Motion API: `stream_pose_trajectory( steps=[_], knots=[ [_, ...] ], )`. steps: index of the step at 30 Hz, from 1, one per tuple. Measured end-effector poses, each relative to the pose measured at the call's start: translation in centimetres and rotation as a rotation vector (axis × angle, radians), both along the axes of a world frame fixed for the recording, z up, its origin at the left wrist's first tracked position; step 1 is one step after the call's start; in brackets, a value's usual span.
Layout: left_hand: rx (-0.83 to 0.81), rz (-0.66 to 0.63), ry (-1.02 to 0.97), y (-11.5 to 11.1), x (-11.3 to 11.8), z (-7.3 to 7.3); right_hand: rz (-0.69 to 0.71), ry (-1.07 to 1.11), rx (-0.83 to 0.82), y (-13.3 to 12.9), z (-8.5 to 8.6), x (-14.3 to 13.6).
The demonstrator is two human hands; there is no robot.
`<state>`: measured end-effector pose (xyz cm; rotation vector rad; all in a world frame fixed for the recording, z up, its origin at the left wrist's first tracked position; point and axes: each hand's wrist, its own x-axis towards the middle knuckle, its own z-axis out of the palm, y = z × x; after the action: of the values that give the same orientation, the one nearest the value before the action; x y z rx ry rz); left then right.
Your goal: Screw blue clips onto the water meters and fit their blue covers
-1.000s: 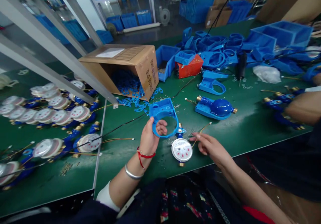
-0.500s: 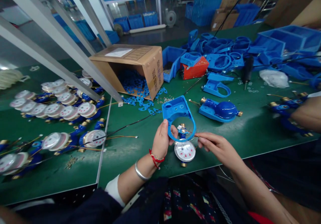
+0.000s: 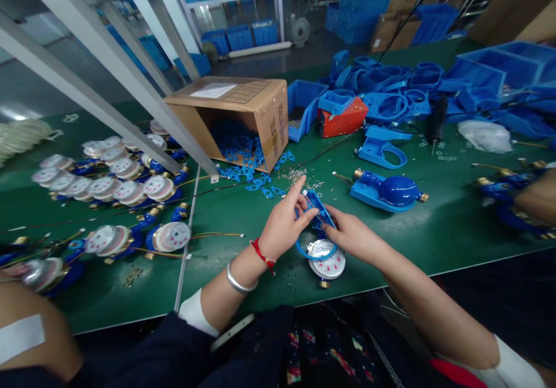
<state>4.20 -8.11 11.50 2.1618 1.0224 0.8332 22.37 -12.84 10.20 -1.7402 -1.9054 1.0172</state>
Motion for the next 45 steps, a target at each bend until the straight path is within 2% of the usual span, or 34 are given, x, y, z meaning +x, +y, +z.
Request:
stream_pose_trajectory(
  steps=[2,4,7,12,15,17,21,24,27,29,31,35,38,41,45],
  knots=[
    [0.008,-0.061,-0.008,0.8,0.5,0.5,0.035,-0.016,-0.011,0.3,0.5,0.0],
    [0.088,-0.033,0.018,1.4,0.7,0.5,0.066,-0.027,-0.021,0.4,0.9,0.1],
    [0.209,0.001,0.088,2.0,0.2,-0.2,0.092,-0.040,-0.036,0.5,1.1,0.5],
    [0.209,-0.127,0.251,2.2,-1.3,-1.3,0.140,-0.053,-0.072,0.6,0.6,0.9],
    [0.211,-0.125,0.323,1.8,-1.6,-1.1,0.122,-0.083,0.100,0.9,0.8,0.4],
    [0.225,-0.127,0.316,1.6,-1.6,-0.8,0.088,-0.023,0.222,1.2,1.2,-0.3],
    [0.242,-0.115,0.244,1.2,-1.5,-0.6,-0.021,0.248,0.126,1.8,2.2,-1.7],
    [0.204,-0.114,0.149,1.1,-1.4,-1.0,-0.146,0.435,0.067,2.1,1.9,-2.1],
    [0.139,-0.124,0.017,1.3,-1.3,-1.5,-0.225,0.651,-0.095,2.3,1.3,-2.2],
    [0.088,-0.149,-0.046,1.8,-1.4,-2.1,-0.242,0.702,-0.164,2.4,0.9,-2.0],
    [0.046,-0.101,-0.045,2.6,-1.8,-3.1,-0.252,0.717,-0.180,2.5,0.6,-1.7],
    [-0.058,0.153,0.277,4.3,-2.4,-5.9,-0.304,0.748,-0.158,2.5,0.8,-1.3],
    [-0.187,0.142,0.457,4.9,-2.2,-7.3,-0.323,0.753,-0.122,2.3,1.2,-1.3],
    [-0.239,0.126,0.443,5.4,-1.4,-7.5,-0.329,0.740,-0.108,2.0,1.7,-1.5],
    [-0.316,0.092,0.364,6.4,-1.0,-6.2,-0.376,0.620,-0.009,1.4,2.9,-1.5]
  ],
)
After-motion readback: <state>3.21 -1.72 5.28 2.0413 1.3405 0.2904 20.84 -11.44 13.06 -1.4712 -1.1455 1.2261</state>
